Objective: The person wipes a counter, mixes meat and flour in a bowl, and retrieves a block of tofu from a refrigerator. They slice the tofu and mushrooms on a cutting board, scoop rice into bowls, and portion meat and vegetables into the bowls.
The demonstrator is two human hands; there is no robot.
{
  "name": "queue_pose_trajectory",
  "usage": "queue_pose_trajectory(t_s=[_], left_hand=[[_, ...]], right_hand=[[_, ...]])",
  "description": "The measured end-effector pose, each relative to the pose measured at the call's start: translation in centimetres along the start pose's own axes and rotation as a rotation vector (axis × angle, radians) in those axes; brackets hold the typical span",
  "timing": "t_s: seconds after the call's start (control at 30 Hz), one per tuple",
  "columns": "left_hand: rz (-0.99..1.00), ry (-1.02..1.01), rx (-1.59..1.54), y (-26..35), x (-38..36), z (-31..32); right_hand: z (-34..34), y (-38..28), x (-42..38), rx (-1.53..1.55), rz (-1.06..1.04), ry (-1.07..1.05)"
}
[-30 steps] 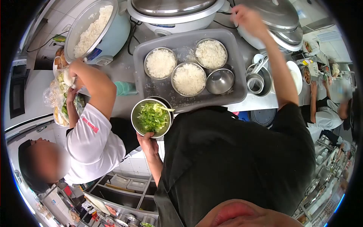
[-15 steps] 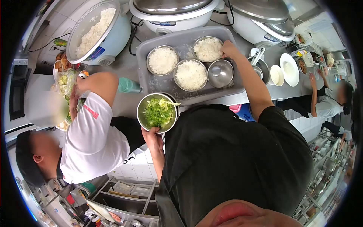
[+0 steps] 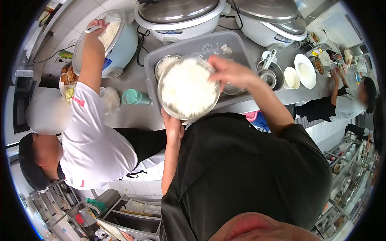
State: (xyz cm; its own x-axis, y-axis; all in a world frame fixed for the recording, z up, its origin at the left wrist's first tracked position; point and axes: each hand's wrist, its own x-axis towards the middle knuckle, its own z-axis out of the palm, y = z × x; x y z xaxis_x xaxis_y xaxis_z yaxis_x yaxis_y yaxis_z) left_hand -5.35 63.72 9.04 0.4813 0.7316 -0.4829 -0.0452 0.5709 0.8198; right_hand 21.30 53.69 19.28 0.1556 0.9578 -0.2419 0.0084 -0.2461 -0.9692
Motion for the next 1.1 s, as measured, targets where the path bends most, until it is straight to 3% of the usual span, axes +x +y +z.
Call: queue_pose_trajectory(t_s=[0.07, 0.13, 0.2, 0.27, 0.3, 0.37, 0.5, 0.57, 0.7, 0.8, 0.87, 0.93, 1.0, 1.07, 1.1], left_hand=[[0.033, -0.074, -0.172, -1.0, -1.3, -1.2], [0.119, -0.012, -0.27, -2.5, -2.1, -2.4], [0.046, 0.047, -0.211, -3.4, -3.4, -4.5], [-0.004, 0.063, -0.167, -3.9, -4.2, -5.3], [0.007, 0.087, -0.217, -3.8, -4.6, -5.1], [0.004, 0.121, -0.155, -4.7, -4.4, -6.1], [0.127, 0.265, -0.293, -2.9, -5.3, -3.9], [0.085, 0.251, -0.202, -2.5, -6.3, -4.6], [0.034, 0.214, -0.081, -3.1, -6.4, -5.4], [0.169, 0.34, -0.485, -5.1, -4.3, -6.0], [0.116, 0.232, -0.328, -5.6, -5.2, -7.6], [0.064, 0.175, -0.238, -5.8, -5.6, -8.6], [0.169, 0.177, -0.343, -5.3, -5.6, -7.0], [0.137, 0.179, -0.298, -5.8, -5.4, -7.8], [0.119, 0.185, -0.274, -5.8, -5.7, -8.2]], right_hand=[[2.2, -0.3, -0.2, -0.083, 0.071, -0.112], [1.7, -0.2, 0.8, -0.134, 0.118, -0.165], [-1.8, 3.9, 4.8, -0.372, -0.057, -0.031], [-5.5, 8.6, 9.8, -1.012, -0.08, 0.215], [-6.9, 11.7, 12.0, -1.014, -0.085, 0.212], [-8.3, 16.9, 15.4, -1.239, -0.156, -0.053], [-7.5, 19.1, 17.3, -1.29, -0.129, -0.135], [-7.9, 20.1, 17.8, -1.222, 0.005, -0.209], [-6.6, 17.5, 15.6, -1.24, 0.047, -0.08], [-7.5, 16.9, 15.5, -1.256, 0.022, 0.014], [-7.5, 16.9, 14.9, -1.073, -0.005, 0.243], [-7.5, 16.3, 15.5, -0.926, 0.068, 0.167], [-9.1, 16.9, 16.7, -0.77, 0.125, 0.085], [-13.1, 20.5, 17.9, -1.125, -0.166, 0.39], [-14.7, 20.2, 17.1, -1.265, -0.039, 0.369]])
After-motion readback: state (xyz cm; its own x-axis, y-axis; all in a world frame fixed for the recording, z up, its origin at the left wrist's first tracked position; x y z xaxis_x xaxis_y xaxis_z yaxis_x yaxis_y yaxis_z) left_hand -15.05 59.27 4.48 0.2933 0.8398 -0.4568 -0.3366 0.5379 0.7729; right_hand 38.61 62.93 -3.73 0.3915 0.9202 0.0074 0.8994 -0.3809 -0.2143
